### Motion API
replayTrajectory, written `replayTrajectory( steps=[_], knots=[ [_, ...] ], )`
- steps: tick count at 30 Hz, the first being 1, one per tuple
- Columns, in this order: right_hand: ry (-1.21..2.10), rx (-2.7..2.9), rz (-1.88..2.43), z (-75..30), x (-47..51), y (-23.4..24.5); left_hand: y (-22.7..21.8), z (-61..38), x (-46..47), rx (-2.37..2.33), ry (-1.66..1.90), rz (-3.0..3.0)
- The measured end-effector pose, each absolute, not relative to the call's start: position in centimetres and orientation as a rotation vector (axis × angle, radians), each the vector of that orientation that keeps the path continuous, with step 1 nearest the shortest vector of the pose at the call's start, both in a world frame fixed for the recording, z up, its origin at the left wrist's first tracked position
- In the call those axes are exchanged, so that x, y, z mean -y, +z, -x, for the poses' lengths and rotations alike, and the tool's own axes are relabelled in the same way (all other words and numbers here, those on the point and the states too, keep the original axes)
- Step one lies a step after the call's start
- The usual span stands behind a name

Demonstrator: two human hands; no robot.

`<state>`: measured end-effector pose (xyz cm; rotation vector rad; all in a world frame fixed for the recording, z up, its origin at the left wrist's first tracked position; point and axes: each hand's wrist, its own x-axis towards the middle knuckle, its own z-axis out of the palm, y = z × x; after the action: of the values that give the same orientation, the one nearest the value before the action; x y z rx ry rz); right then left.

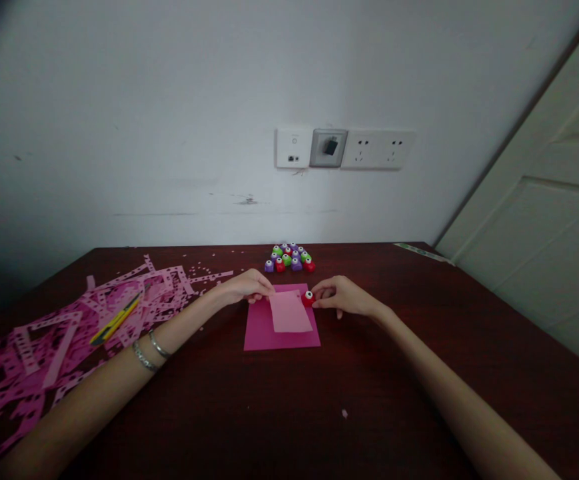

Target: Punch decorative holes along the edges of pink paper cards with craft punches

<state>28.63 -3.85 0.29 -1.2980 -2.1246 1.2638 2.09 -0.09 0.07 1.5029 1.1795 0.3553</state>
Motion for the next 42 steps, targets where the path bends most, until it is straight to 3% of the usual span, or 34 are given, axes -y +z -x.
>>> replayTrajectory(
  steps=[9, 17, 19, 26, 42],
  knots=[
    [1.263, 2.152, 1.283, -28.5, 4.0, 0.1, -0.3, -2.2, 0.2, -1.150, 0.335, -1.617],
    [1.228, 2.161, 1.300, -28.3, 4.0, -0.1, 1.4, -4.2, 3.9, -1.503, 0.373, -2.527],
    [1.222, 2.159, 1.306, -28.3, 4.0, -0.1, 1.9, -5.2, 6.5, -1.534, 0.231, -2.642],
    [1.214, 2.160, 1.324, -28.3, 4.0, 0.0, 1.5, -6.7, 11.6, -1.286, -0.249, -2.511],
    [1.214, 2.141, 1.325, -28.0, 4.2, 0.1, 1.9, -6.3, 10.8, -1.182, -0.348, -2.518]
  ],
)
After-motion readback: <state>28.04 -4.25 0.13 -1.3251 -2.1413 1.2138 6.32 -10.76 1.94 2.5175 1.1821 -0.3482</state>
